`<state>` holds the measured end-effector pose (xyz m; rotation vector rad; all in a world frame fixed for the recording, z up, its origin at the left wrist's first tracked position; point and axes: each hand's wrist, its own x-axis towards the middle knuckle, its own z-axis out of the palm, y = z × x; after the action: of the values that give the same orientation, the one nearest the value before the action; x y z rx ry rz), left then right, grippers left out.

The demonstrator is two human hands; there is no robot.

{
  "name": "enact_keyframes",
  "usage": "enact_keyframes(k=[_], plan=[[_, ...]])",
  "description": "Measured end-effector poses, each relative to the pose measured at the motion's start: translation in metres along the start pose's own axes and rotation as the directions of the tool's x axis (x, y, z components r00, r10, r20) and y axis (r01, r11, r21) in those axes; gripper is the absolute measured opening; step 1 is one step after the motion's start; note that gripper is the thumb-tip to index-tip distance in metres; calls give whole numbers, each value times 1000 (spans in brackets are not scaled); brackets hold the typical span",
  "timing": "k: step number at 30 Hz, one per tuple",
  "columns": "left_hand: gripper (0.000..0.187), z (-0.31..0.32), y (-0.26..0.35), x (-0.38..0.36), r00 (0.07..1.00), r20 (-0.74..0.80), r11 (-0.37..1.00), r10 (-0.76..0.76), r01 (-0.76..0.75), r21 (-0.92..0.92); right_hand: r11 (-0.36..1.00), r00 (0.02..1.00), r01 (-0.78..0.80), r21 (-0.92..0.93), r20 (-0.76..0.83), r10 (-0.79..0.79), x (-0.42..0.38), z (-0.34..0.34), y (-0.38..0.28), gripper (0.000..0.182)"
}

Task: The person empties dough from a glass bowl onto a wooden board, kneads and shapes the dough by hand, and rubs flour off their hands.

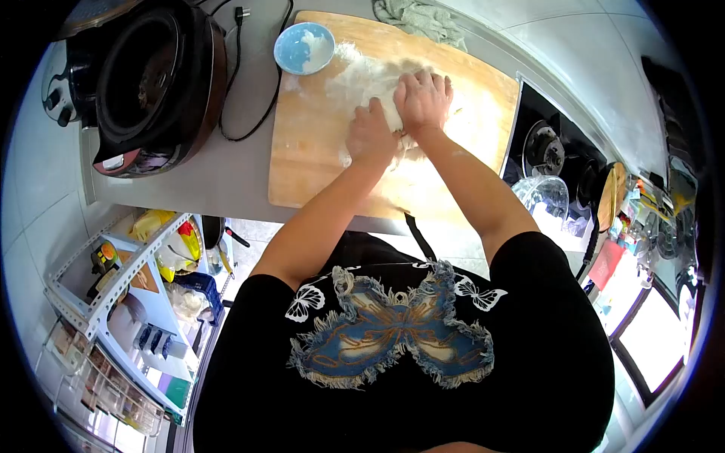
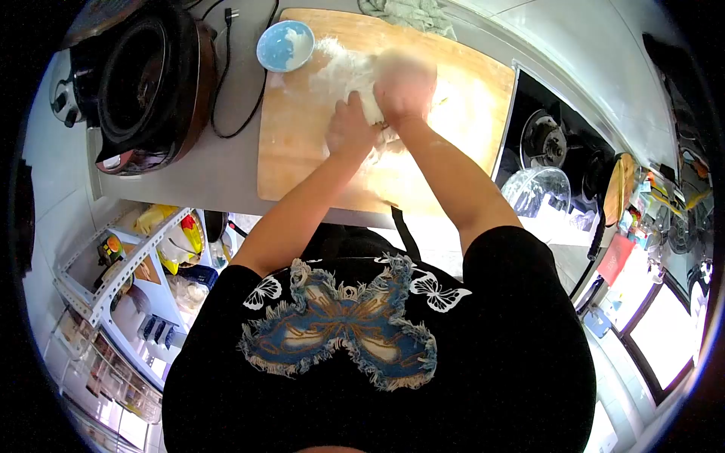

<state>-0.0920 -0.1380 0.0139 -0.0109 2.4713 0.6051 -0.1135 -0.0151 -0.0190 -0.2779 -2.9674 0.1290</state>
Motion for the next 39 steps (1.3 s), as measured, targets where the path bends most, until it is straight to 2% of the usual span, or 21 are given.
enact_keyframes(k=[3,5,7,8,10,11,12,13,15,17,18,20,22,24,26,31,33,34,36,37,39], plan=[[69,-13,4,20,1000,-16,1000,-12,12,-11,986,978,-154,60,151,143,39,-7,-13,20],[59,-24,6,43,998,-59,1000,13,-14,-25,990,983,-136,-33,119,139,53,19,-5,24],[33,-27,6,58,994,82,993,71,-63,-103,977,977,-201,76,93,194,52,26,0,31],[33,-16,6,43,994,91,993,60,-50,-108,978,976,-196,73,106,188,61,37,12,31],[45,6,24,20,907,-366,968,208,-136,212,798,860,-411,441,477,180,72,19,28,36],[46,11,30,-9,883,-388,958,265,-197,206,689,787,-521,503,596,160,65,-11,25,39],[47,16,37,-39,854,-408,945,321,-258,203,854,834,-369,367,536,130,48,-39,21,38],[60,2,48,-81,906,-292,951,307,-279,135,961,869,-200,193,488,83,32,-59,20,37],[79,-10,42,-115,943,-173,944,285,-308,-122,991,925,-29,133,378,-24,-4,-76,26,37],[84,29,23,-109,847,-468,967,253,-209,143,977,978,205,67,32,-207,-35,-61,37,25],[84,27,19,-99,848,-470,969,245,-202,141,970,977,213,116,-44,-209,-45,-58,36,20],[85,23,9,-77,999,-35,999,14,-16,-38,971,971,214,108,-134,-199,-52,-40,31,17],[85,19,9,-59,999,-24,998,-33,31,-59,967,964,225,116,-168,-204,-33,-24,23,17],[85,14,13,-39,997,-9,995,-74,73,-68,985,987,160,61,-39,-158,-8,-7,16,18],[87,5,21,-14,967,80,970,-240,242,-12,988,989,145,51,-19,-144,9,2,11,20],[86,8,11,39,982,109,982,-152,163,-94,995,995,92,-25,-28,-92,42,18,2,20],[87,5,6,35,981,146,988,-131,141,-64,998,987,67,-6,147,-66,48,6,-1,37],[86,-8,3,32,970,203,975,-132,164,-149,999,990,49,-5,135,-48,54,10,6,37],[92,-11,-10,24,970,224,900,-97,182,-397,876,967,-70,477,249,-58,65,14,37,46],[92,5,-25,20,971,222,905,-85,168,-391,871,942,107,479,232,-243,68,-8,63,57],[99,33,-46,14,994,82,707,-79,113,-698,929,914,-51,368,393,-106,55,-31,95,55]])
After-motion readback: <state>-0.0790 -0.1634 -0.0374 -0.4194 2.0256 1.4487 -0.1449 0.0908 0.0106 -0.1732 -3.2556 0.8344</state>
